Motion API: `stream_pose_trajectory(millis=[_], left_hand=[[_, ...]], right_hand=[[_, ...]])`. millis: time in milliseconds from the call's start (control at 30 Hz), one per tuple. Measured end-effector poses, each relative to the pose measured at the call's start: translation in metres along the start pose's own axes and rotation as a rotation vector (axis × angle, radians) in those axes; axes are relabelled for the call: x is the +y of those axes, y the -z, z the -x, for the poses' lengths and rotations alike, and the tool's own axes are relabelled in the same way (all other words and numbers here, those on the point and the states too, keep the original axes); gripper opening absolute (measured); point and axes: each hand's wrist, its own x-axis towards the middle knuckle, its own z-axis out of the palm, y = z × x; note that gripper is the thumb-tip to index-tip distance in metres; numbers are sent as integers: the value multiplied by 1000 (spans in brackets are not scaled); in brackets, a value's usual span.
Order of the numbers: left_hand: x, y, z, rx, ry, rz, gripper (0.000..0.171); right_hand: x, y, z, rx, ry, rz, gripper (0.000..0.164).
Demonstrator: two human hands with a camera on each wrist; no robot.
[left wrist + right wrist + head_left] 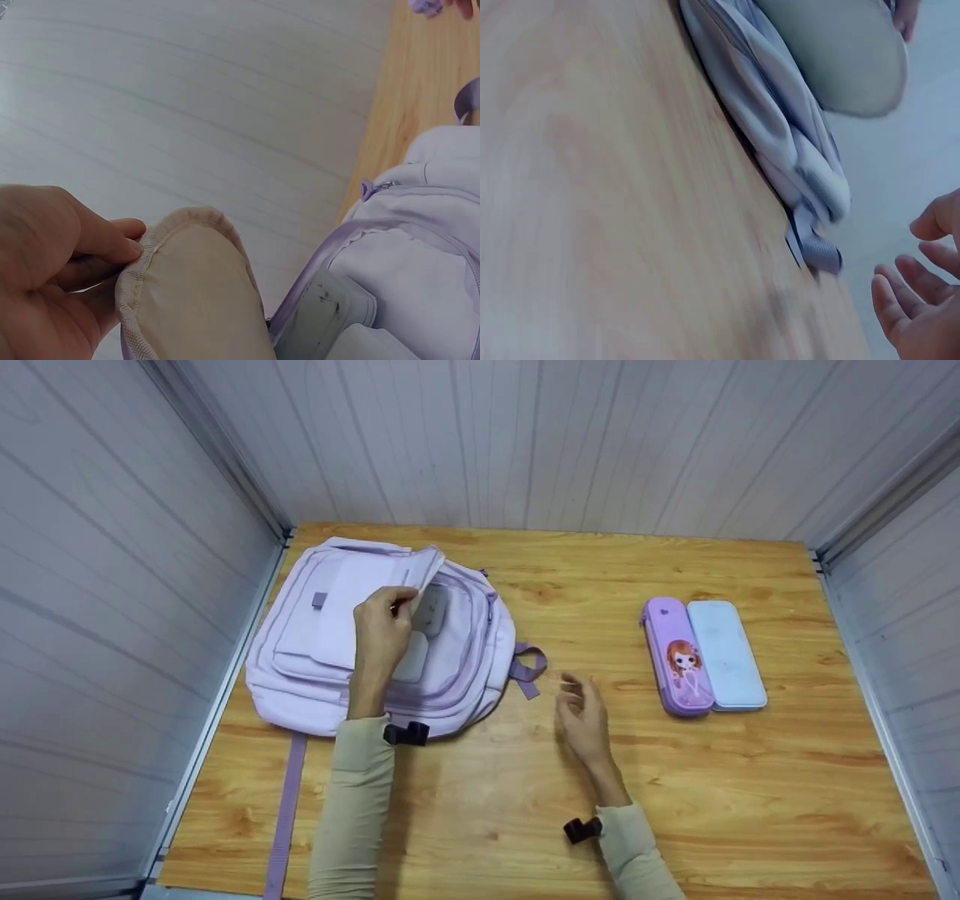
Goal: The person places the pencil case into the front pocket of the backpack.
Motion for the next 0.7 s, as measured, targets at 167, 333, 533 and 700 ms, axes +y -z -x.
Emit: stream_pose_trajectory(millis=[167,333,533,700], left_hand=[[-1,0,0,11,0,-7,20],[-1,0,0,9,4,-3,20],[-1,0,1,10,9,-12,19],[-1,0,1,14,-7,-18,19]], right_hand=[[28,30,-5,234,-89,23,45],[43,62,-11,537,-118,104,51],[55,92,-13,745,-121,265,61],[61,107,-10,734,-237,328,69]])
